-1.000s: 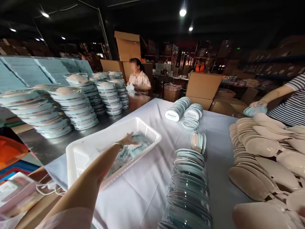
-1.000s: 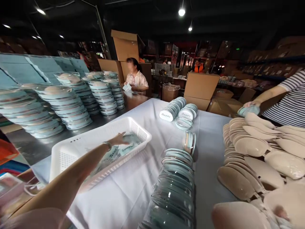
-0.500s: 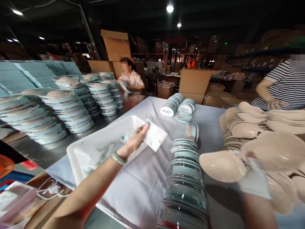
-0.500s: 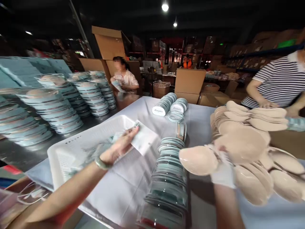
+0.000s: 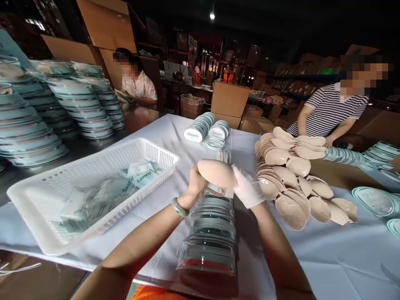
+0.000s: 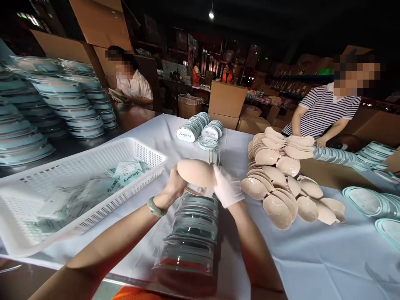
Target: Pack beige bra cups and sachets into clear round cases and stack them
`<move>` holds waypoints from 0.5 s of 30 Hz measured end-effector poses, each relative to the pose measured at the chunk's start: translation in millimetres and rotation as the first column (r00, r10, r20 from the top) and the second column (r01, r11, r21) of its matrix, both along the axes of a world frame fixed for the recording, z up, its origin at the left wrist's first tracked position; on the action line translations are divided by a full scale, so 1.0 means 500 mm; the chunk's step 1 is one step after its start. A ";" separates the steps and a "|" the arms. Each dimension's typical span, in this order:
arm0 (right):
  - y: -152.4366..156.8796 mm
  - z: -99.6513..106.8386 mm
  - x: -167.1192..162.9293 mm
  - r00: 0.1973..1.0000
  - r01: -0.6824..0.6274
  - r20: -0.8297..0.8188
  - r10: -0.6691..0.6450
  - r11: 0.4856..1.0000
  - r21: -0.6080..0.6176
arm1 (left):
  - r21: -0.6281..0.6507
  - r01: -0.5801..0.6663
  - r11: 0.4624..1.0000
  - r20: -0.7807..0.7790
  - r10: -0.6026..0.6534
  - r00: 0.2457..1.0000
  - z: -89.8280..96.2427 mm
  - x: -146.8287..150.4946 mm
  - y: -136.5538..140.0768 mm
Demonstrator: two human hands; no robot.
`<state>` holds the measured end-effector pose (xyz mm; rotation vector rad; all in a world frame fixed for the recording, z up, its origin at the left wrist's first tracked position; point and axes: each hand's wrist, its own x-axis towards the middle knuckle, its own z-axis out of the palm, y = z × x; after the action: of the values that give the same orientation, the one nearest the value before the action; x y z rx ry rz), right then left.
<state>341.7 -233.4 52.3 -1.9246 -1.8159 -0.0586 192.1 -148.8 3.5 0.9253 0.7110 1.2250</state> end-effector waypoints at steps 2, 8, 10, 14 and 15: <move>-0.027 0.019 -0.011 0.926 -0.151 0.336 0.173 0.984 -0.093 | 0.004 -0.026 1.000 0.028 0.026 0.999 0.007 -0.016 0.006; -0.035 -0.063 0.037 0.955 -0.153 0.267 0.128 0.985 0.075 | 0.043 0.396 0.917 0.044 -0.398 0.917 0.064 -0.055 -0.027; -0.010 -0.113 0.085 0.995 0.100 -0.003 -0.100 0.986 0.131 | 0.118 0.515 0.849 0.004 -0.519 0.855 0.064 -0.065 -0.020; 0.041 -0.181 0.156 0.935 0.314 -0.204 -0.290 0.944 0.100 | 0.163 0.278 0.947 -0.346 -0.209 0.915 -0.030 -0.054 0.013; 0.048 -0.187 0.165 0.943 0.281 -0.207 -0.261 0.957 0.073 | 0.163 0.235 0.958 -0.463 -0.136 0.876 -0.067 -0.043 0.018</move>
<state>424.3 -209.2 -41.3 -2.0184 -1.3871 -0.0506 170.5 -140.0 -29.8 1.4534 0.8376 0.9314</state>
